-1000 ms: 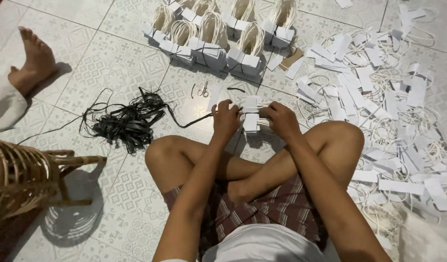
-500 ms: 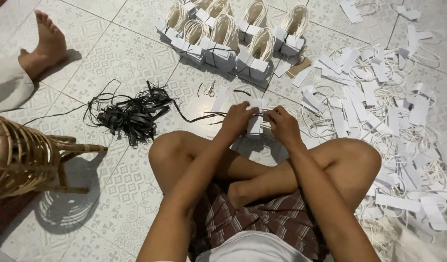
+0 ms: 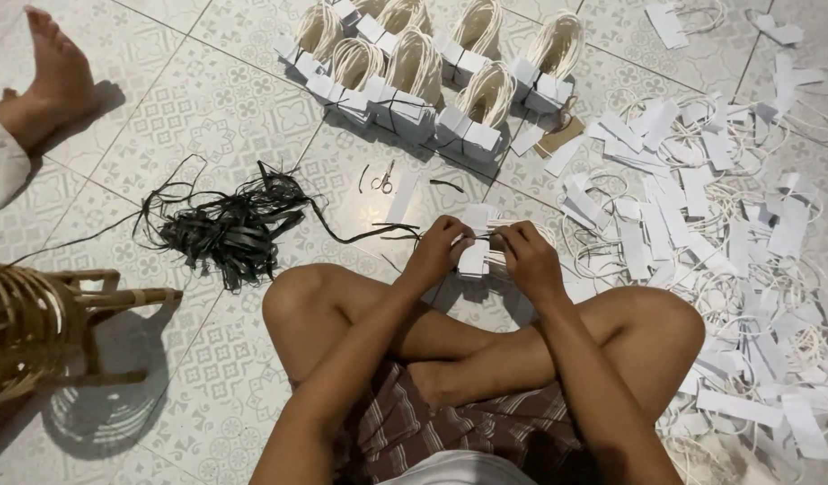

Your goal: The person gathers white paper tags and bundles of white cables, then uses black string to tie them together. The person repeatedly picks up tags and cables, wraps the string around them, and secures the bundle before placing it aside.

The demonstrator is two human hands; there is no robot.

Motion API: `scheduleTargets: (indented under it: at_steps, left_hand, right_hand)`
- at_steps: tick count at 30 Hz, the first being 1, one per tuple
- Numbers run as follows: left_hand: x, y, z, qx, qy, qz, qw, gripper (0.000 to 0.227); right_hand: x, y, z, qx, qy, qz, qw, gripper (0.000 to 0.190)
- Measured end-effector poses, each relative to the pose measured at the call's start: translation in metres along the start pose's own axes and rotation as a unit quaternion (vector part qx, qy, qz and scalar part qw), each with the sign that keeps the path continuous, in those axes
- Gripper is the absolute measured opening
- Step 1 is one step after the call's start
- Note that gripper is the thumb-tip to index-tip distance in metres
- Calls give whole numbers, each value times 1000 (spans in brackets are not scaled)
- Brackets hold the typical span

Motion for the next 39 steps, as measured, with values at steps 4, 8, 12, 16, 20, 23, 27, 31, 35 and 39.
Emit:
scheduleTargets:
  at_steps: [4,8,12,16,20,23,27,31,35,39]
  left_hand:
    - [5,-11,4,-79,-14,-33,996,13]
    - [1,6,-2,-10,-26,-10,1000,13]
    - [-2,12,-7,-7,-18,-11,1000,14]
    - [-1,22,-17,74,-16,41,996,10]
    - [5,31,-26,83,-2,121,989,5]
    - [7,22,-19,85,0,123,989,7]
    - [6,22,-20,42,-7,114,993,8]
    - [8,20,-22,-14,14,99,995,7]
    - [6,20,-22,-37,30,87,995,11]
    - [7,17,-22,-56,32,62,996,12]
  right_hand:
    - [-1,-3,-5,-16,18,-13,1000,5]
    - [2,-13,-16,-6,20,-16,1000,2]
    - [5,-13,-17,-19,28,-34,999,2]
    - [4,-14,-17,-28,39,-43,998,5]
    - [3,-7,-11,-84,44,-67,993,7]
    - [1,0,-7,-90,27,-62,994,11]
    - [-1,2,-5,-90,13,-53,994,11]
    - [-1,5,-4,-105,0,-66,992,6]
    - [-5,6,-6,-127,-16,-65,990,9]
    - [-5,13,-1,-138,-14,-64,988,9]
Point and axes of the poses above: each hand's wrist, its own x-axis towards the middle knuckle, its own z-axis out of the palm, y = z × x, the point moved 4 cm from there along x, towards the middle knuckle, and after that the axes turned 5 degrees about -x, right-handed, at the moved point
